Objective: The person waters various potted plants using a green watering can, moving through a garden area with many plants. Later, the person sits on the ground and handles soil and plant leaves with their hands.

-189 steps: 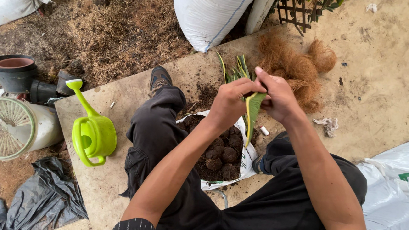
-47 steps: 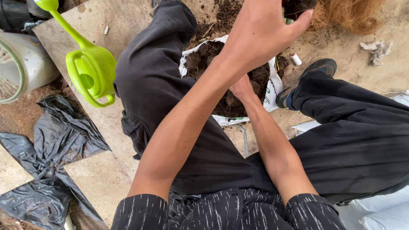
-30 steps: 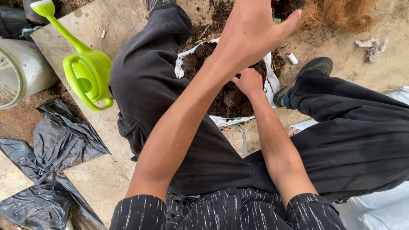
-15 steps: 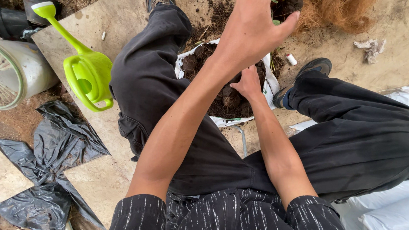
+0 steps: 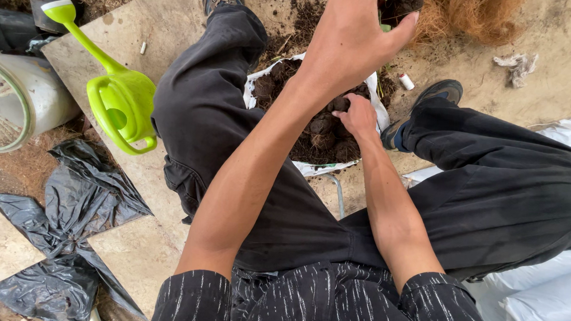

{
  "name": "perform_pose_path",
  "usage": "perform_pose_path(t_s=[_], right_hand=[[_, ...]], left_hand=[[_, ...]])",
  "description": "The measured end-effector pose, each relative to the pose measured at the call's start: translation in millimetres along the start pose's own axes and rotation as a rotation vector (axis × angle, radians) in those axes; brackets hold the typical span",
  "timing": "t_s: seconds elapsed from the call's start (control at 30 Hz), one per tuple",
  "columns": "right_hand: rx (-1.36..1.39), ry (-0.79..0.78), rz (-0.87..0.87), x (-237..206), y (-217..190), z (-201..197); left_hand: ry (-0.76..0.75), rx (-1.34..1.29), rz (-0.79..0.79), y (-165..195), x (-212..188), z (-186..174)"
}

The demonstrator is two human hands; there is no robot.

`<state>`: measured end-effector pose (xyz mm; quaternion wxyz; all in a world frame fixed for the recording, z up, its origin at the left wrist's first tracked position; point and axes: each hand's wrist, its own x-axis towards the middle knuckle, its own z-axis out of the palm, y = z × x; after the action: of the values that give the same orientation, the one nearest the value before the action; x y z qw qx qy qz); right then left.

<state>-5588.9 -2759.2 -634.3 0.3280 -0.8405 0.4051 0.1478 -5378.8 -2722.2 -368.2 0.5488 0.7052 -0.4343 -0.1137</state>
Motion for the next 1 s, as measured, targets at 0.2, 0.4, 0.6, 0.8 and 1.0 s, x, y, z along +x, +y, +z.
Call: perform_pose_path(t_s=[0.2,0.4,0.6,0.8,1.0], right_hand=[[-0.067,-0.032,0.073,-0.1,9.9,5.0],[-0.131,-0.138,0.194,2.1,1.8,3.7],[0.049,0.059,0.033,3.7,1.0,7.6],[0.006,0.108,-0.096,4.5,-17.3,12.6],[0.053,0.128,-0.152,16.2,-23.6,10.7]], left_hand=[[-0.001,0.016,0.024,-0.7,-1.2,3.5],[-0.053,-0.006,-0.036,-1.2,-1.9,2.1],[0.010,0.016,0.032,-1.1,-2.1,4.5],[-0.038,-0.004,-0.026,-1.4,-2.2,1.4],[-0.011,0.001,-0.010,-2.4,-0.6,-3.9]])
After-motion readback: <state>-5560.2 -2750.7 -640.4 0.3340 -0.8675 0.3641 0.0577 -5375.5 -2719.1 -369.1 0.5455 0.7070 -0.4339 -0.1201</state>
